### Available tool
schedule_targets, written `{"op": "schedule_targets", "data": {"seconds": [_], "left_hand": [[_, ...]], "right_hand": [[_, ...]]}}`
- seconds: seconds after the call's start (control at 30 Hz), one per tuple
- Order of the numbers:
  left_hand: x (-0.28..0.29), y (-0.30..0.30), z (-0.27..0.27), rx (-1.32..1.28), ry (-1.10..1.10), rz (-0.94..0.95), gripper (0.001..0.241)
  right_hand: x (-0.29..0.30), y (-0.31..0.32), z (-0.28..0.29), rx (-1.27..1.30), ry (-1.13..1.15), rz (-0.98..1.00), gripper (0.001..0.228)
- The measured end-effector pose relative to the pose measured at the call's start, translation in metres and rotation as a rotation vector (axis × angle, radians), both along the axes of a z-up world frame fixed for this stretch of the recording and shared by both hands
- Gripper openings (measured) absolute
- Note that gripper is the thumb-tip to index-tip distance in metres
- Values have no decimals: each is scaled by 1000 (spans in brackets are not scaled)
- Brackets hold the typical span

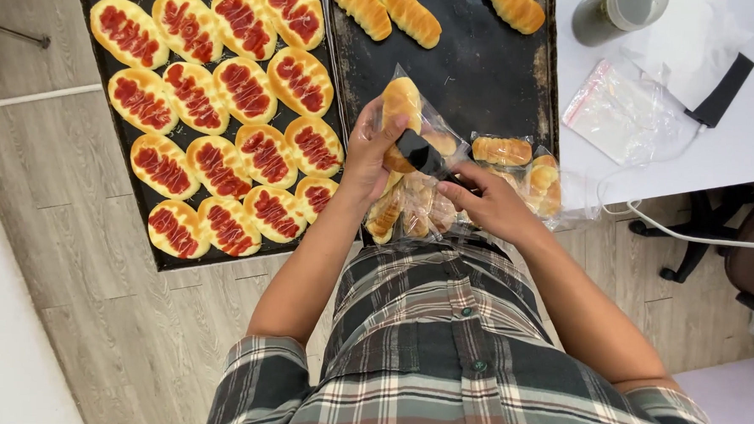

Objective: Packing individual bread rolls into plastic bags using tongs from a baking tray.

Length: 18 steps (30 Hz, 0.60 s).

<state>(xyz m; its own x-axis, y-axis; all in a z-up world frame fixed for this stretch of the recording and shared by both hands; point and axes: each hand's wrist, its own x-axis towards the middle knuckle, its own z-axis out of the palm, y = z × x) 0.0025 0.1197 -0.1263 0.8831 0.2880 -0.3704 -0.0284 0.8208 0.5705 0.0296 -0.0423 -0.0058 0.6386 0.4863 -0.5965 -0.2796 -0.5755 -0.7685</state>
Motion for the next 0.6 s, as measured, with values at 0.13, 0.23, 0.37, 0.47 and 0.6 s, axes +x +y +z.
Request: {"op": "schedule_targets", "data": {"seconds": [0.13, 0.23, 0.37, 0.47, 0.6], "left_hand": [[-4, 1, 5, -230, -18, -83, 42], [-3, 1, 23, -184, -23, -109, 55], [3, 12, 30, -109, 29, -47, 68], [0, 12, 46, -190, 73, -38, 66], [0, -6, 29, -242, 120, -194, 80]], "right_hand": [[6, -4, -9, 29, 20, -31, 25], [9, -4, 3, 15, 5, -10, 29], [24, -27, 37, -194, 31, 201, 47], [32, -60, 21, -5, -107, 65, 35], [34, -56, -13, 341, -461, -138, 47]]}}
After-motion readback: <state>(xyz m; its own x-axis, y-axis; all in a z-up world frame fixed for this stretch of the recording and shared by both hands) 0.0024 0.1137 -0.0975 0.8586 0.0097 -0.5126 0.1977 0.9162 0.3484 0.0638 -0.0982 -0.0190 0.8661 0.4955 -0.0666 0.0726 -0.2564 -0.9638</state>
